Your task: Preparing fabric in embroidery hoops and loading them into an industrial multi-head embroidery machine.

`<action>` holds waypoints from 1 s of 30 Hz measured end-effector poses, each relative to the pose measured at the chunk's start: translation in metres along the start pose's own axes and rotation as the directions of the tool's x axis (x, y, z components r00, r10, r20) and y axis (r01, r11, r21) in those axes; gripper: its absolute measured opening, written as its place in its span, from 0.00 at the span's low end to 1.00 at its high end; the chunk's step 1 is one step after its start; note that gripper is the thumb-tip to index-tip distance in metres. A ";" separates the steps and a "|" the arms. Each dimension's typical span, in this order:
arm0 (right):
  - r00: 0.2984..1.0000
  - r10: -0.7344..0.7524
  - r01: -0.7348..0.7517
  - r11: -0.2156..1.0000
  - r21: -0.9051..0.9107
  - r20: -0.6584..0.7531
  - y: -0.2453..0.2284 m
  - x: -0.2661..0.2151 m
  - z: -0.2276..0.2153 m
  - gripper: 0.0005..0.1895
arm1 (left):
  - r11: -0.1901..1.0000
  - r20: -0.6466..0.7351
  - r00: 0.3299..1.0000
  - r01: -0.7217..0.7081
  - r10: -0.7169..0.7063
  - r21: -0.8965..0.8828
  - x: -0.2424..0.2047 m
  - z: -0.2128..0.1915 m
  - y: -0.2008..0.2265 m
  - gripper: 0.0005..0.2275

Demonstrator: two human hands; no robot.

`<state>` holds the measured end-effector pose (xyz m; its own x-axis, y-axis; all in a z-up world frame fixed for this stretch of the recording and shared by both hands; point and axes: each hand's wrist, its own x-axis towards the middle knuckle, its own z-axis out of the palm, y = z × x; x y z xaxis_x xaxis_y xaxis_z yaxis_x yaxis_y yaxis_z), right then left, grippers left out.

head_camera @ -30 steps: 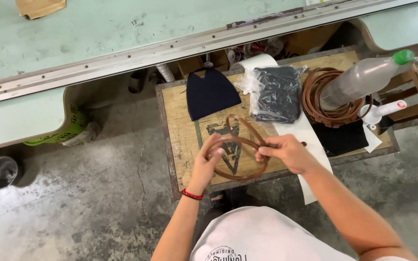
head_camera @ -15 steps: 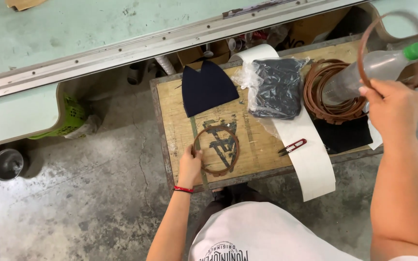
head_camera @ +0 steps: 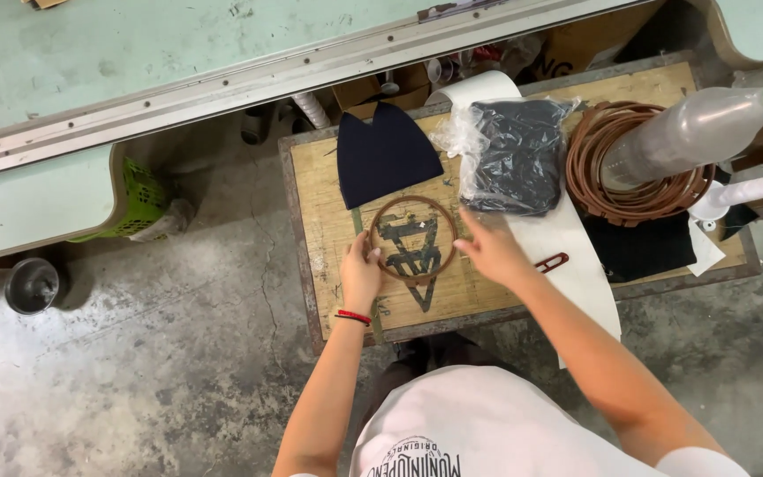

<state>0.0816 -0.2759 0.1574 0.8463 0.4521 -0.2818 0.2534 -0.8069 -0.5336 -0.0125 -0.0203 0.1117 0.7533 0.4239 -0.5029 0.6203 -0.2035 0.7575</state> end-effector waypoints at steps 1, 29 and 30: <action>0.978 0.111 -0.101 0.993 -0.067 0.176 -0.006 0.005 0.011 0.38 | 0.996 -0.031 1.000 0.010 -0.007 0.084 0.000 0.002 0.002 0.22; 0.988 0.094 -0.087 0.994 -0.064 0.124 0.006 0.034 0.078 0.32 | 0.958 -0.119 0.962 -0.222 0.246 0.183 -0.008 0.020 -0.057 0.36; 0.987 0.105 -0.094 0.991 -0.093 0.125 0.006 0.036 0.079 0.32 | 0.963 -0.160 0.955 -0.226 0.249 0.149 -0.005 0.026 -0.066 0.35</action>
<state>0.0765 -0.2344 0.0811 0.8030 0.4086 -0.4338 0.2150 -0.8775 -0.4286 -0.0513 -0.0321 0.0529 0.8388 0.4955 -0.2255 0.4597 -0.4228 0.7809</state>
